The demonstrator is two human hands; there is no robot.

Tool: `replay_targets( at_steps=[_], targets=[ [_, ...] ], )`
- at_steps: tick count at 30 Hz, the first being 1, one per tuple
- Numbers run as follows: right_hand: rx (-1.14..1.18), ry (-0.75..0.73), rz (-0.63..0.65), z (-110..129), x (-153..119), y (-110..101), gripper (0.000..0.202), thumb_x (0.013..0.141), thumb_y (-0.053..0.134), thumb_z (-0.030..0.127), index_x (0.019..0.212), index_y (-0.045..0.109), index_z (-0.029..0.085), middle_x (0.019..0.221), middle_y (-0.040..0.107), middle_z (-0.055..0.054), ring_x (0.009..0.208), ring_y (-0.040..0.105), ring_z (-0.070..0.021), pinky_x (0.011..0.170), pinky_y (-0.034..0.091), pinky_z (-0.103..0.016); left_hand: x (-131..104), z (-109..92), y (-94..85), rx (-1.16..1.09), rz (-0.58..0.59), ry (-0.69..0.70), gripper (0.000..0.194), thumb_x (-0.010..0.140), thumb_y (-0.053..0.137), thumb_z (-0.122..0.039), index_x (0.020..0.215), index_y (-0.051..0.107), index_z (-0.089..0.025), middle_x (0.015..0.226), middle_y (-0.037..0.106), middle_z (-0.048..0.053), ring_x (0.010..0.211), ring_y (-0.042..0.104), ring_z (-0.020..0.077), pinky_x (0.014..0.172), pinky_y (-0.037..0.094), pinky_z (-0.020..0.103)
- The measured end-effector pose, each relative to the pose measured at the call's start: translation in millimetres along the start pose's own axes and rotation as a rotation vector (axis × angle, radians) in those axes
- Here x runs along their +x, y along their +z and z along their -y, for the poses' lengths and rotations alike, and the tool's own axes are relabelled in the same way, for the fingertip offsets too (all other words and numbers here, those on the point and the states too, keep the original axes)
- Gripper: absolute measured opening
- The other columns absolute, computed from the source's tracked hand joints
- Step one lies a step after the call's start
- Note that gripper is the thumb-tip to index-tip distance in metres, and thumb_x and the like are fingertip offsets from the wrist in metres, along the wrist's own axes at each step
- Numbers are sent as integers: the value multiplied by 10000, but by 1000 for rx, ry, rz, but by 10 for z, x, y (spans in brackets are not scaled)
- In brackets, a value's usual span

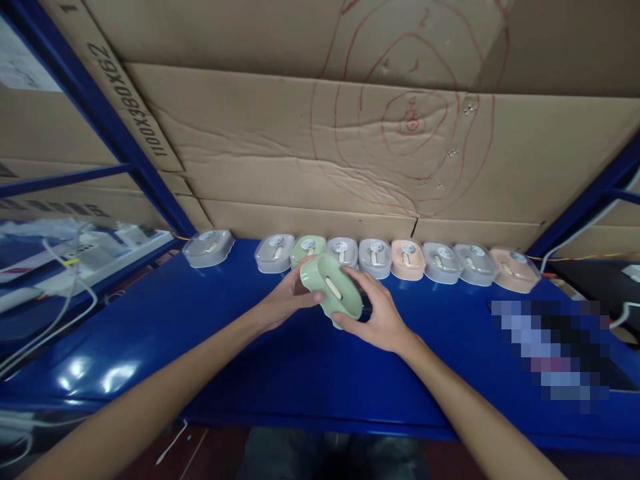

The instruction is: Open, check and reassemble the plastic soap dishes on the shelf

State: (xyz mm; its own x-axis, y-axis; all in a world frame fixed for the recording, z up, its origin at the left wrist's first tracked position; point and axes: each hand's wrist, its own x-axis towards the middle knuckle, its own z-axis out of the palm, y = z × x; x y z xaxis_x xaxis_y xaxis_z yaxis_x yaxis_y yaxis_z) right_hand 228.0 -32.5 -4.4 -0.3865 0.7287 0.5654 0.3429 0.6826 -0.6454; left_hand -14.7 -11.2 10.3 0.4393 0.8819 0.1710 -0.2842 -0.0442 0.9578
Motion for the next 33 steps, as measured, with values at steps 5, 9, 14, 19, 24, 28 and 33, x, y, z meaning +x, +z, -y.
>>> replay_targets(
  at_steps=[5, 9, 14, 19, 24, 28, 33],
  targets=[
    [109, 34, 6, -3, 3, -19, 674, 952, 832, 497, 1557, 602, 312, 1555, 691, -118, 1372, 697, -363, 1153, 584, -585, -2, -85, -9, 50, -5, -35, 739, 721, 1041, -340, 1340, 649, -240, 1255, 755, 110, 1219, 720, 336, 1097, 543, 539],
    [205, 98, 10, -29, -5, 10, 596, 965, 826, 488, 1504, 643, 312, 1491, 732, -105, 1299, 736, -346, 1092, 623, -549, 10, -96, -30, 90, -31, -55, 713, 716, 1041, -378, 1302, 665, -224, 1221, 772, 104, 1168, 743, 318, 1099, 550, 538],
    [233, 112, -19, -61, -14, 53, 536, 971, 810, 532, 1431, 684, 288, 1401, 769, -107, 1207, 761, -325, 1038, 639, -521, 30, -74, -60, 94, -32, -52, 685, 720, 1041, -382, 1285, 691, -216, 1219, 787, 119, 1156, 756, 320, 1099, 556, 538],
    [146, 80, -78, -58, -20, 55, 557, 936, 828, 506, 1423, 671, 288, 1399, 764, -109, 1217, 751, -325, 1046, 620, -517, 36, -40, -75, 47, -22, -28, 724, 708, 1049, -341, 1324, 686, -229, 1239, 787, 109, 1182, 754, 317, 1089, 562, 510],
    [-7, 32, -157, -8, -7, 20, 572, 884, 840, 470, 1399, 663, 297, 1398, 744, -119, 1248, 727, -349, 1053, 603, -530, 41, -6, -76, 31, -26, -37, 727, 697, 1045, -303, 1324, 682, -241, 1233, 785, 100, 1190, 749, 321, 1081, 566, 518],
    [-57, 11, -225, -22, 13, -56, 517, 926, 804, 481, 1390, 666, 300, 1406, 732, -118, 1268, 709, -356, 1078, 579, -540, 48, -67, -118, 54, -32, -20, 682, 696, 1032, -291, 1277, 679, -237, 1174, 762, 78, 1146, 736, 292, 1043, 573, 475],
    [-47, 16, -240, -130, 33, -299, 464, 1004, 713, 553, 1385, 684, 291, 1377, 742, -114, 1235, 708, -353, 1041, 566, -513, 34, -317, -319, 188, 111, -43, 692, 699, 1014, -292, 1262, 615, -250, 1094, 685, 29, 966, 696, 214, 837, 589, 343]
  ],
)
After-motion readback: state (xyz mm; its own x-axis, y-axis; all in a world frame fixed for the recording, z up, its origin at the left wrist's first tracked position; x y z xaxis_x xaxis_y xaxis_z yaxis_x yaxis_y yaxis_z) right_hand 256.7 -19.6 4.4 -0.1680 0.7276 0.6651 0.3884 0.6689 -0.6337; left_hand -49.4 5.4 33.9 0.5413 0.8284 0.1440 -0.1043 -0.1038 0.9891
